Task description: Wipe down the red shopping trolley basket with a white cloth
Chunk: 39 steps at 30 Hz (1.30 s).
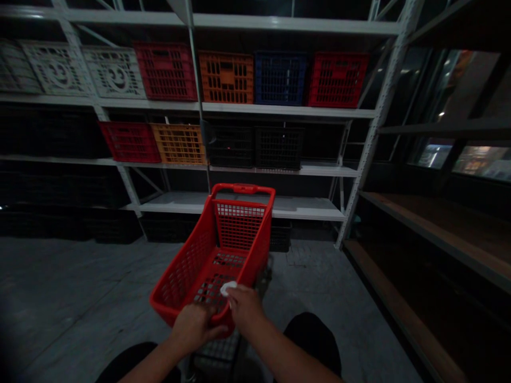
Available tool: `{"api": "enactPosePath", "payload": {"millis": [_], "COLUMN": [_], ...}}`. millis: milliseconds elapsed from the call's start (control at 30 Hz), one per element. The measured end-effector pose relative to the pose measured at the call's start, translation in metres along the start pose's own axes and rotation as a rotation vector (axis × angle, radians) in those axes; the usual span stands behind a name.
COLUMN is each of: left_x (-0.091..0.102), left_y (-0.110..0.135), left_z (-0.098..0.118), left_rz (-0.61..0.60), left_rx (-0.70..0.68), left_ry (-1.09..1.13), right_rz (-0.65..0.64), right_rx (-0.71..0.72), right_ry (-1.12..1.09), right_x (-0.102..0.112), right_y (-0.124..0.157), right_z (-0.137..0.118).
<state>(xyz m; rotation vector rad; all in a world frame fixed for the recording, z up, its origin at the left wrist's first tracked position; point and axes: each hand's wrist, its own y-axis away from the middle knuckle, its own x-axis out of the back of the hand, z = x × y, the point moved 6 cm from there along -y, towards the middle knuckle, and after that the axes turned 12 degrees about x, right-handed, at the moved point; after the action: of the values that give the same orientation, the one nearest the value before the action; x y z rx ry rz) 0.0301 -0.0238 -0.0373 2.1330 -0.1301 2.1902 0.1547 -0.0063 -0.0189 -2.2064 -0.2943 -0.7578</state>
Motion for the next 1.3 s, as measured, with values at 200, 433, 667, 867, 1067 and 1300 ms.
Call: {"api": "enactPosePath", "payload": {"millis": [200,433,667,867,1067,1300], "left_x": [0.0,-0.003,-0.009,-0.008,0.006,0.027], "left_y": [0.004,0.008,0.007,0.005,-0.002,-0.037], "left_z": [-0.008,-0.019,-0.03,-0.047,-0.073,-0.045], "left_rz": [0.029,0.069,0.124,0.135,0.119,0.007], "left_rx": [-0.062,-0.119,-0.185,-0.217,-0.224,0.165], "left_ry": [0.011,0.007,0.022,0.038,0.059,0.099], "right_rz": [-0.145,-0.077,-0.182,-0.231,-0.206,-0.163], "right_rx": [0.101,-0.132,0.112,0.036,-0.156,0.159], "right_ry": [0.119,0.393,0.258,0.398,0.577,0.528], "right_x": [0.001,0.042,-0.023,0.018,0.064,-0.003], "right_y": [-0.01,-0.064,-0.007,-0.037,-0.082,-0.077], "right_z": [0.006,0.06,-0.014,0.024,0.07,0.01]}}
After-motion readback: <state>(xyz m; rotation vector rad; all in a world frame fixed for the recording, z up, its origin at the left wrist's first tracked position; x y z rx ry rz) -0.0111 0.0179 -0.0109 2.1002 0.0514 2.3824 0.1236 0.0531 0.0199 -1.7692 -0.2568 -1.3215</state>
